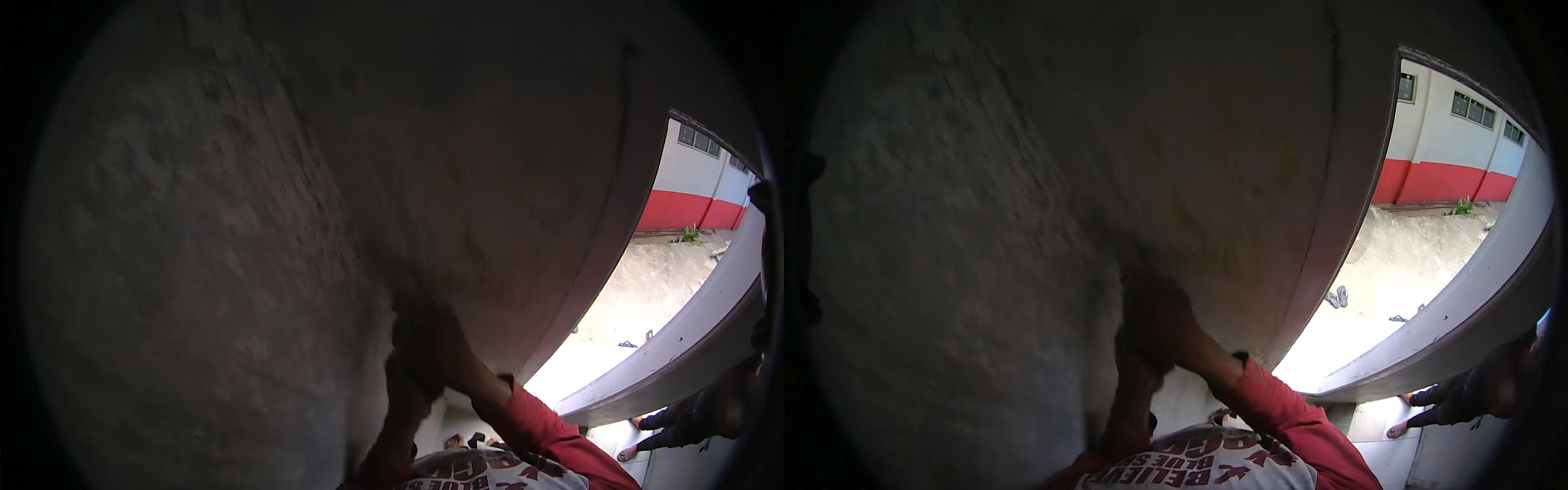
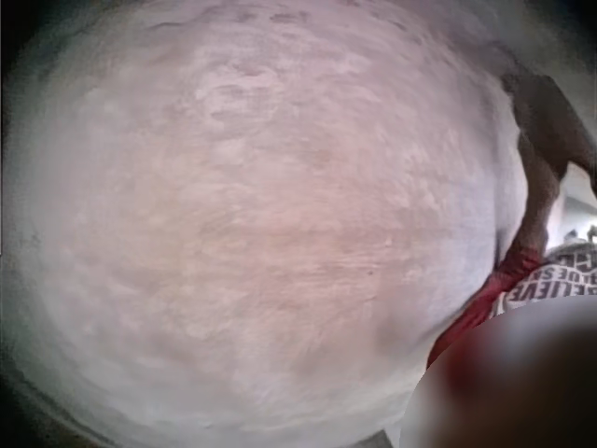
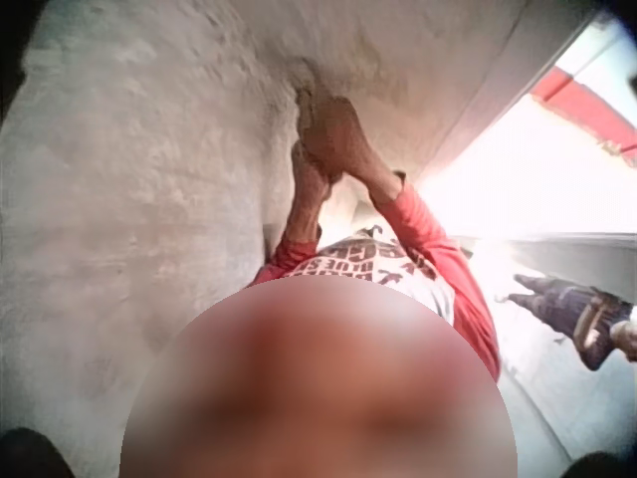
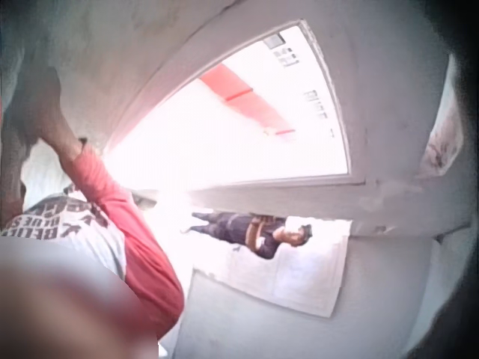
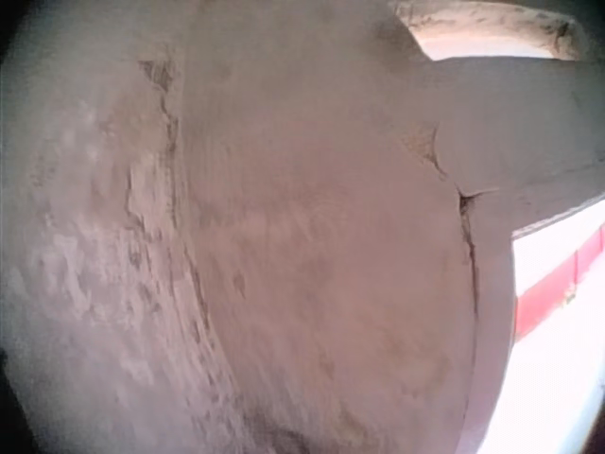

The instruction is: The person smooths a wall surface using a sanding block. They repeatedly rub the block against the wall near a doorway, moving it in short strokes to even the surface.

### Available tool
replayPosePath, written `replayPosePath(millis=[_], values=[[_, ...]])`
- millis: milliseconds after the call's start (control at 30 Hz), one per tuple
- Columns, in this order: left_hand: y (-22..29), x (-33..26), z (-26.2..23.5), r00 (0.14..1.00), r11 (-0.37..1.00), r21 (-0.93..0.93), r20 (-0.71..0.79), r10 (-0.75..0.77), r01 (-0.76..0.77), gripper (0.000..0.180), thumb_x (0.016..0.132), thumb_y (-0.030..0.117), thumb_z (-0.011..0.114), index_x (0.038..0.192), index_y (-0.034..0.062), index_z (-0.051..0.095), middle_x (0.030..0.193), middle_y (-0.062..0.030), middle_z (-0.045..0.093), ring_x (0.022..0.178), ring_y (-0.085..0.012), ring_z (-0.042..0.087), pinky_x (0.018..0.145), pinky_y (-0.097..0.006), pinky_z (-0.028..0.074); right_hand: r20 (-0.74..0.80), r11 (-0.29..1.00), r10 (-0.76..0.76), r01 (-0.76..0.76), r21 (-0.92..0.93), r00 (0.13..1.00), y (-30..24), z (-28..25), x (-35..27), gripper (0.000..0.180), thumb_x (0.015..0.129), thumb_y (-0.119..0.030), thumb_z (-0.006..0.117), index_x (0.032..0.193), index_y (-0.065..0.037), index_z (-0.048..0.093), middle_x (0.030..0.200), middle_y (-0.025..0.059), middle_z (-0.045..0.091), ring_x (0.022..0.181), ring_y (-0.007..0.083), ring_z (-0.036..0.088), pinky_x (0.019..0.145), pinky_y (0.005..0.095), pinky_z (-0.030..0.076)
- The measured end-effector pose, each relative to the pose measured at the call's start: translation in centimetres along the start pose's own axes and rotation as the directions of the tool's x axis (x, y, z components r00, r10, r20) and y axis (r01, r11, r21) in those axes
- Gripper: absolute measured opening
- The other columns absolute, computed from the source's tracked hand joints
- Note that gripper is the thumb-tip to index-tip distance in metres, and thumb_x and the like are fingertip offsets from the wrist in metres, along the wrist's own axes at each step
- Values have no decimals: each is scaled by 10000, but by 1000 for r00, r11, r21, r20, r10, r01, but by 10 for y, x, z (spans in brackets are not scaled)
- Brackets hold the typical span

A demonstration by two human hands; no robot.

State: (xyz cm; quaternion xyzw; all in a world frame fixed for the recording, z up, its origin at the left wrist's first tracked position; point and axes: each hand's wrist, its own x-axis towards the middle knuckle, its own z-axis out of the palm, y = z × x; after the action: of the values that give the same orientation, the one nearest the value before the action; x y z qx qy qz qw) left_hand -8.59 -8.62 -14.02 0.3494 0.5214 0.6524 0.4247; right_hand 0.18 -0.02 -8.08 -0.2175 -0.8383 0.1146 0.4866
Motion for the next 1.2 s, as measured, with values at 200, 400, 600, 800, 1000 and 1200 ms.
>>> replayPosePath(millis=[200, 400, 600, 800, 1000, 1200], values=[[3, 7, -2, 990, 975, 175, -24, -138, 140, 345, 767, 89, 860, 1052, -12, 692, 885, -84, 742, 841, -162, 698, 728, -356, 551, 81, 985, 160, -165, 50, 984, 0, 4, 1, 355, 825, -138, 664, 1126, 52, 657, 1014, 250, 691, 716, 421, 678, 679, 509, 539], [-1, 0, 3, 971, 946, 224, -93, -219, 234, 383, 777, 82, 841, 1111, -3, 672, 901, -91, 741, 840, -175, 705, 712, -361, 556, 132, 996, 91, -93, 9, 987, -4, -1, 4, 262, 821, -73, 668, 1054, 42, 632, 1011, 202, 687, 796, 401, 683, 680, 473, 550], [5, 4, 2, 1000, 987, 160, 15, 4, -7, 446, 747, 102, 853, 1143, 3, 673, 975, -129, 760, 907, -205, 731, 758, -359, 561, 99, 974, 204, -212, 78, 974, -4, -5, 7, 293, 827, -65, 662, 1100, 36, 624, 982, 199, 700, 765, 402, 685, 678, 470, 546], [14, 2, 9, 992, 920, 370, -36, -123, 128, 419, 785, 124, 844, 1150, 3, 678, 990, -122, 764, 911, -197, 728, 762, -338, 560, 142, 985, 159, -167, 48, 977, -4, -9, 6, 276, 825, -76, 670, 1077, 28, 638, 1000, 191, 703, 757, 398, 688, 681, 470, 550], [29, 4, 4, 929, 923, -106, 26, -370, 370, 239, 902, 118, 748, 1090, -16, 685, 941, -98, 753, 851, -170, 713, 680, -316, 547, 14, 999, -30, 29, 23, 999, -3, -3, 11, 289, 814, -109, 681, 1066, 29, 651, 973, 211, 699, 769, 402, 686, 669, 471, 547], [42, 2, 22, 994, 980, 200, -108, 35, -13, 118, 985, 127, 667, 994, 9, 664, 755, -44, 662, 570, -100, 608, 438, -278, 423, 206, 983, 171, -153, -98, 964, -5, -6, 13, 269, 799, -99, 699, 1040, 15, 661, 984, 189, 703, 808, 390, 693, 697, 465, 550]])
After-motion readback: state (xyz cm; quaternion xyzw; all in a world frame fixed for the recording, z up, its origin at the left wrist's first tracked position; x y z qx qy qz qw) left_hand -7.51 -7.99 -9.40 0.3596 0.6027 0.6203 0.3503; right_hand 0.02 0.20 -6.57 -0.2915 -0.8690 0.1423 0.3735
